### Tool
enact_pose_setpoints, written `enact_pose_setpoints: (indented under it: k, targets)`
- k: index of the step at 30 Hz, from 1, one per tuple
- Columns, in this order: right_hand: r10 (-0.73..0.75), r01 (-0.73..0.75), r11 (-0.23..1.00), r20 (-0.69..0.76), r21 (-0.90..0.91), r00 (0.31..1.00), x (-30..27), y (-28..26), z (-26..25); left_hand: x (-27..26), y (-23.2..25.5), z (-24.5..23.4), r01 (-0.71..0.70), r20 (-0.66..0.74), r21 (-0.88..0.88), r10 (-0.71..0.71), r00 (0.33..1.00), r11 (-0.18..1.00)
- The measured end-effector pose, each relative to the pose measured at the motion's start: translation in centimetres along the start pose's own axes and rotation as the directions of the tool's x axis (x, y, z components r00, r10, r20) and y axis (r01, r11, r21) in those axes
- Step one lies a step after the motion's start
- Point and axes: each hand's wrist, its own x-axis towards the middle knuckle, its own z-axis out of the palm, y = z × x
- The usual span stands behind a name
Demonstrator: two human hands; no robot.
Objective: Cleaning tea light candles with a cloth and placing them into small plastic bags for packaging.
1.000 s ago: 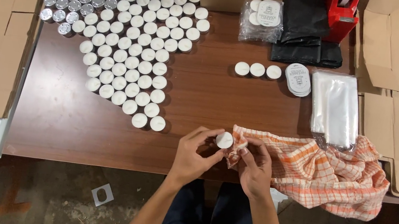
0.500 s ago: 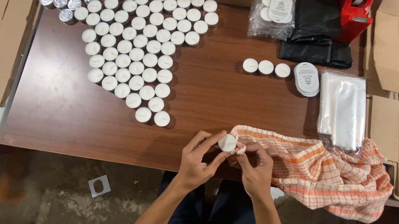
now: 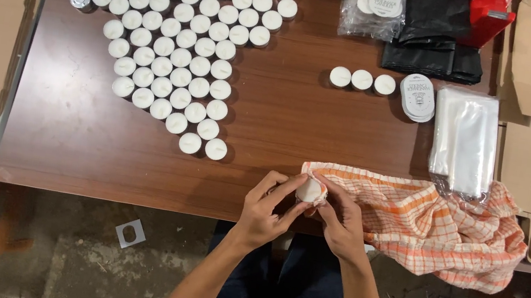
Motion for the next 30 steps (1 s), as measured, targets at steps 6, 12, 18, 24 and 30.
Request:
enact_pose_setpoints:
  k: [6, 12, 18, 24, 30]
  targets:
    - [-0.027, 0.022, 0.990, 0.029, 0.140, 0.999, -0.2, 1.9, -1.5, -0.2, 0.0, -0.1, -0.022, 0.024, 0.035, 0.021, 0.999, 0.999]
    - [0.043, -0.058, 0.979, 0.079, 0.196, 0.996, 0.0, 0.1, -0.7, 0.3, 0.4, 0.1, -0.061, 0.001, 0.062, 0.061, 0.998, 0.996]
    - [-0.008, 0.009, 0.986, -0.005, 0.167, 1.000, -0.2, 0.5, -0.6, 0.2, 0.3, 0.4, -0.058, -0.031, 0.107, 0.062, 0.998, 0.993]
    - [-0.039, 0.045, 0.998, -0.109, 0.048, 0.993, -0.4, 0.3, 0.3, 0.7, 0.9, 0.4, -0.045, -0.071, 0.146, 0.056, 0.996, 0.988]
    - [-0.034, 0.044, 0.997, -0.151, 0.065, 0.988, -0.1, 0.3, 0.6, 0.2, 0.3, 0.8, -0.050, -0.134, 0.115, 0.065, 0.989, 0.992]
